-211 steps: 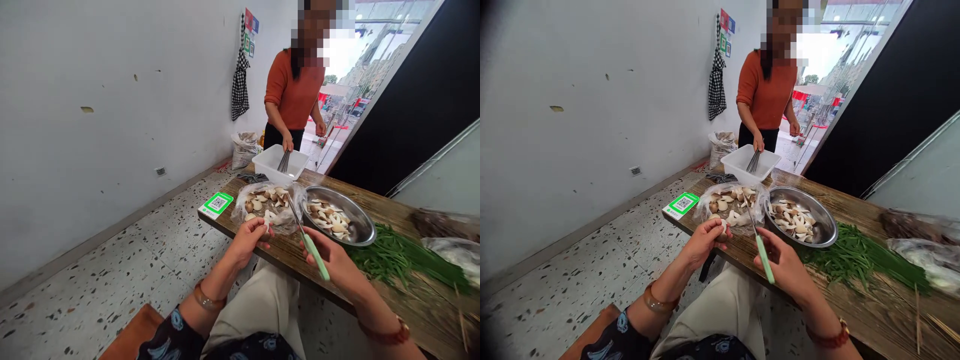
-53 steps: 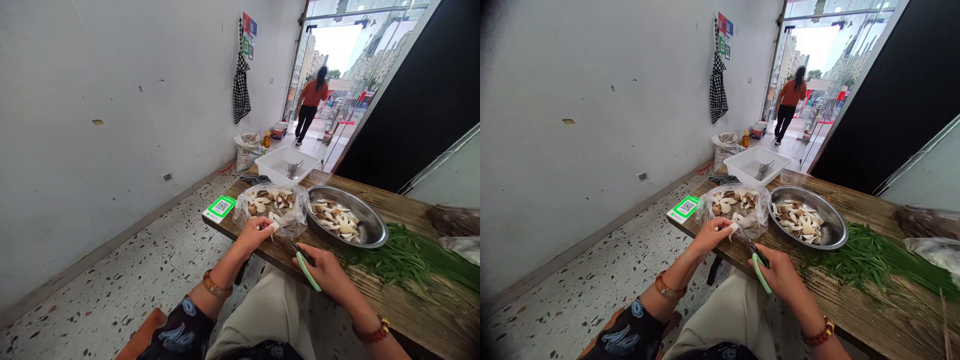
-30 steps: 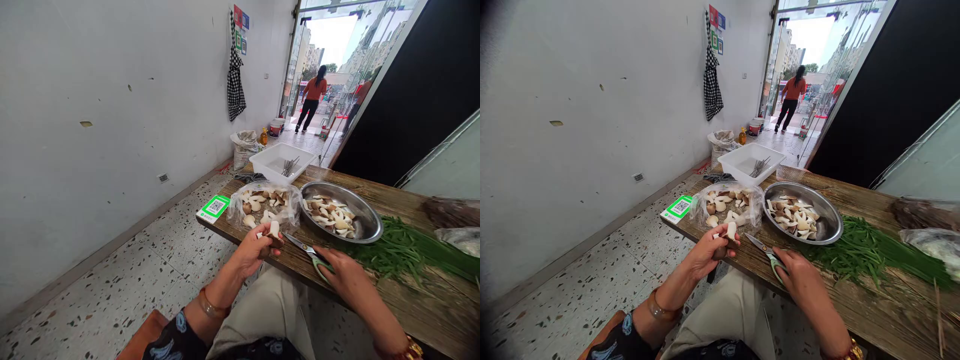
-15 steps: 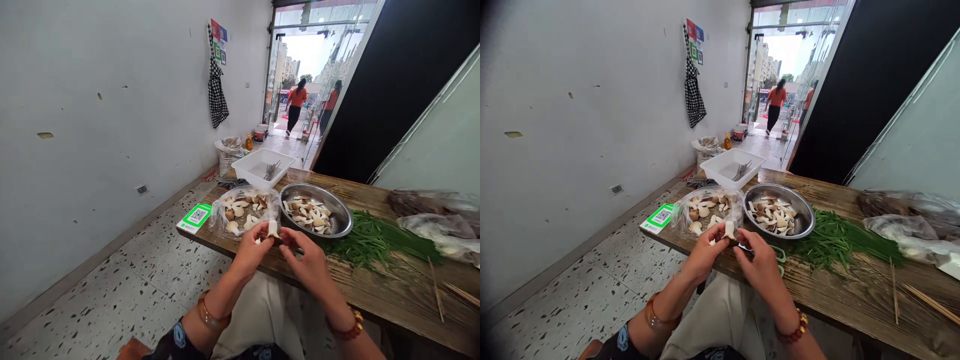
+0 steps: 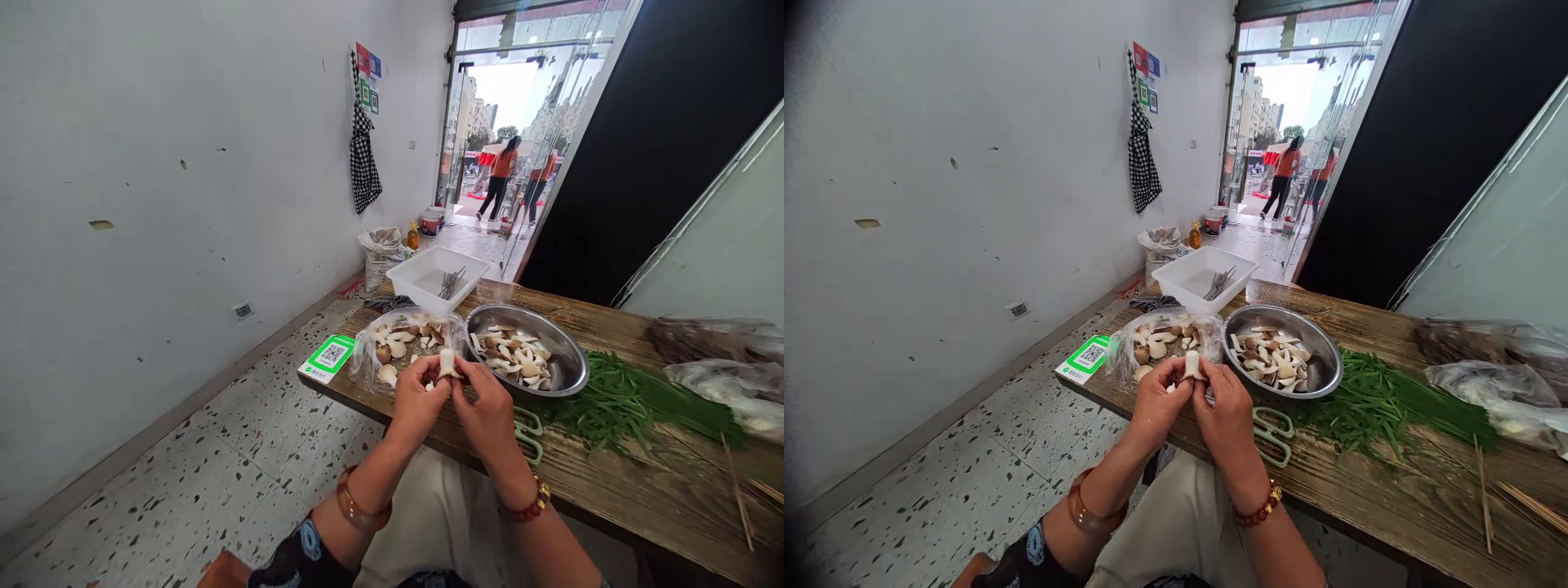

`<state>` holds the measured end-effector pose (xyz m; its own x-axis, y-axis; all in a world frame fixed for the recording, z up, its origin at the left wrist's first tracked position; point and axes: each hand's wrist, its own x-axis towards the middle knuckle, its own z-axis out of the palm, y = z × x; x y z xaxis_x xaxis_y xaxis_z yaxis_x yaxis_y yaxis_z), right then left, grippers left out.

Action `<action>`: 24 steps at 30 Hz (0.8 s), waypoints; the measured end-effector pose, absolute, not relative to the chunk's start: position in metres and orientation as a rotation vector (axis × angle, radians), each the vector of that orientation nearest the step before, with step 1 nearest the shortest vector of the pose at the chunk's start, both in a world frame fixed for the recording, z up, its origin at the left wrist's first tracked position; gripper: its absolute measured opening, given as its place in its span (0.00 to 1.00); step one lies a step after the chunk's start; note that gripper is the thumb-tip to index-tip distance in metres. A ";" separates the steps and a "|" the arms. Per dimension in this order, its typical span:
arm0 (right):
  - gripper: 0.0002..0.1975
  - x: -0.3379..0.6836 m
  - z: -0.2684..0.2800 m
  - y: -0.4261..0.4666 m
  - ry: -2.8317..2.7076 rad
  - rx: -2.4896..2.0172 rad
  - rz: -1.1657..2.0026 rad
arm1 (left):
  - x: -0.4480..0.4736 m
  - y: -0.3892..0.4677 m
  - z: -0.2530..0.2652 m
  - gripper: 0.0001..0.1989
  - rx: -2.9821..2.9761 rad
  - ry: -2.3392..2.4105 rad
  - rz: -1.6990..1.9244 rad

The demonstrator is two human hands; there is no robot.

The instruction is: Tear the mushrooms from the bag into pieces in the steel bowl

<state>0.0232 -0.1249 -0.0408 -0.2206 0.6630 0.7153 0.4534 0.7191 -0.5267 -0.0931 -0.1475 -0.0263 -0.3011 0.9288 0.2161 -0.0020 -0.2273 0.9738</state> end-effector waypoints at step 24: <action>0.22 0.036 -0.054 -0.133 -1.966 -0.932 0.170 | -0.087 -0.156 -0.038 0.09 1.191 1.232 1.592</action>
